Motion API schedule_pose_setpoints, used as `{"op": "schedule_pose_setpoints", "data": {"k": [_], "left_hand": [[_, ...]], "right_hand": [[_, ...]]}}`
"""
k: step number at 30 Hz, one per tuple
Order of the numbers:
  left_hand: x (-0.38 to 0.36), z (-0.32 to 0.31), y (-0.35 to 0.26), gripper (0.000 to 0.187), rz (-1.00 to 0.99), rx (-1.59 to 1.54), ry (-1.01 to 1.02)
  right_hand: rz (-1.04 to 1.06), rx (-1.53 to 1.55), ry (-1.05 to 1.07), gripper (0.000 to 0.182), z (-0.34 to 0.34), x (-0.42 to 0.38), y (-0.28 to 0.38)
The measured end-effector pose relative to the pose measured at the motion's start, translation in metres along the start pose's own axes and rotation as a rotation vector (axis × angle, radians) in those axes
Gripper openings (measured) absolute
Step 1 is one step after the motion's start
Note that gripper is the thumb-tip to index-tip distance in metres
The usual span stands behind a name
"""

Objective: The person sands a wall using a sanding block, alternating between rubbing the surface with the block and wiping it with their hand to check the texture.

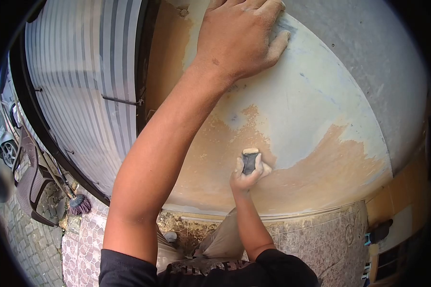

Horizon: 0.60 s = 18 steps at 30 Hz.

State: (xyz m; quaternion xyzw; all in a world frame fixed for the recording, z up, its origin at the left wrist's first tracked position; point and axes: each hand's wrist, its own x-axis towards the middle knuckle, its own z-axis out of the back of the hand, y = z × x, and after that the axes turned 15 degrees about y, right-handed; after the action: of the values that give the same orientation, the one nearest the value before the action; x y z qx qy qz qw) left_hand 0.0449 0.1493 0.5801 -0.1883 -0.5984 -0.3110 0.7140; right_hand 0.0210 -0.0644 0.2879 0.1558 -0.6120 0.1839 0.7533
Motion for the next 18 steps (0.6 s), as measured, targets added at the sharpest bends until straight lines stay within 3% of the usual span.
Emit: {"op": "schedule_pose_setpoints", "data": {"k": [2, 8, 11, 14, 16, 18], "left_hand": [[0.001, 0.0, 0.003, 0.031, -0.007, -0.006, -0.008], [0.0, 0.002, 0.001, 0.032, -0.028, 0.005, -0.022], [0.001, 0.005, 0.0, 0.03, -0.03, -0.009, 0.02], [0.002, 0.003, 0.0, 0.026, -0.01, -0.016, 0.013], [0.002, 0.0, 0.0, 0.023, 0.003, -0.024, -0.027], [0.002, -0.001, 0.002, 0.021, -0.004, -0.03, -0.036]], "right_hand": [[-0.047, 0.008, 0.091, 0.06, 0.004, -0.006, 0.002], [-0.119, 0.148, -0.069, 0.053, 0.022, 0.202, 0.023], [-0.053, -0.021, -0.073, 0.054, 0.013, 0.167, 0.02], [0.003, 0.041, -0.004, 0.053, -0.005, 0.047, 0.018], [0.075, 0.015, 0.165, 0.055, -0.004, -0.014, 0.005], [0.096, 0.014, 0.139, 0.055, 0.004, 0.035, 0.013]]}}
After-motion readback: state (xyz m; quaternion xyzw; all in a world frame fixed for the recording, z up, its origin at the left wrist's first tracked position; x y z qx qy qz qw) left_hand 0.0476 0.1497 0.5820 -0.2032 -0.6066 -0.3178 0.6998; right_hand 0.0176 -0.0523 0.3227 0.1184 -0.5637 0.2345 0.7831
